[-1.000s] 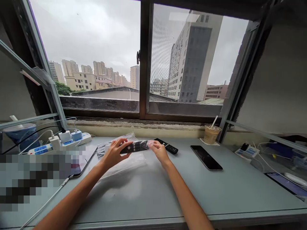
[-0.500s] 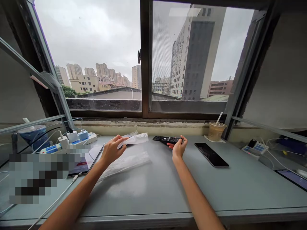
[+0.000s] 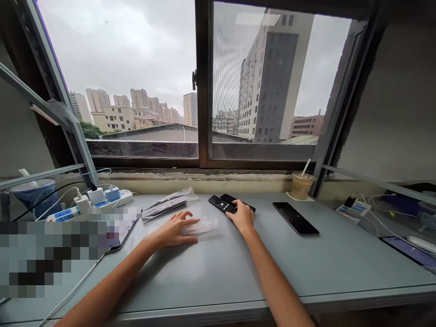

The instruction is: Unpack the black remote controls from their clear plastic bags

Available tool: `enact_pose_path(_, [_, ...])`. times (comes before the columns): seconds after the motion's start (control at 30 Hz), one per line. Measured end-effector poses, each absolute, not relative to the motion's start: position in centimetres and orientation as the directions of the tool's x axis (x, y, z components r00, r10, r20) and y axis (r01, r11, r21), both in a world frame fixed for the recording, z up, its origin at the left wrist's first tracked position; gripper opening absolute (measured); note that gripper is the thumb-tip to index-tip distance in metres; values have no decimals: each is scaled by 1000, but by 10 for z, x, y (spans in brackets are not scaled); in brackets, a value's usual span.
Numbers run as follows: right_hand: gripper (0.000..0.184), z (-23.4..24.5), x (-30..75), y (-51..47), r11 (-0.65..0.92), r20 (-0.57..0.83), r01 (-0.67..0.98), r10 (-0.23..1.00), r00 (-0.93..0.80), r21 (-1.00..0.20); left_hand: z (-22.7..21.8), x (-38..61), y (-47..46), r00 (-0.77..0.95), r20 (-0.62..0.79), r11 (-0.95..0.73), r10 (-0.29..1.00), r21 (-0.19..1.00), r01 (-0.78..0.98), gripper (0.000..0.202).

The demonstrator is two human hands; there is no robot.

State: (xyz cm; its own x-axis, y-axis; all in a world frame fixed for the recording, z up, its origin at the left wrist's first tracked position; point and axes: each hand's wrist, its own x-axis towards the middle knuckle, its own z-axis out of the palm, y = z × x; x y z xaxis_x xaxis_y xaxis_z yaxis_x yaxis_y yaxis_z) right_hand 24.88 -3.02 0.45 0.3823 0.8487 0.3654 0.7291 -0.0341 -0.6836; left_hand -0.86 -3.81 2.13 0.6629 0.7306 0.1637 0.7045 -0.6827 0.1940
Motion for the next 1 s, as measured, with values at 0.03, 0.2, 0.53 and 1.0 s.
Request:
enact_pose_path(0.03, [33,4,249,-32,-87,367,810,860,354,-579,19,-10,-36,651,161,-671,742,188,718,53])
enact_pose_path(0.2, [29,9,248,-36,-241,373,906,851,369,-347,17,-15,-33,606,176,-630,776,153,762,40])
enact_pose_path(0.53, [49,-9,253,-27,-204,281,951,922,267,-233,6,-38,4,111,376,-155,920,89,984,50])
enact_pose_path(1.0, [47,-20,259,-27,-340,282,920,879,385,-197,9,-44,-5,108,315,-170,943,178,969,39])
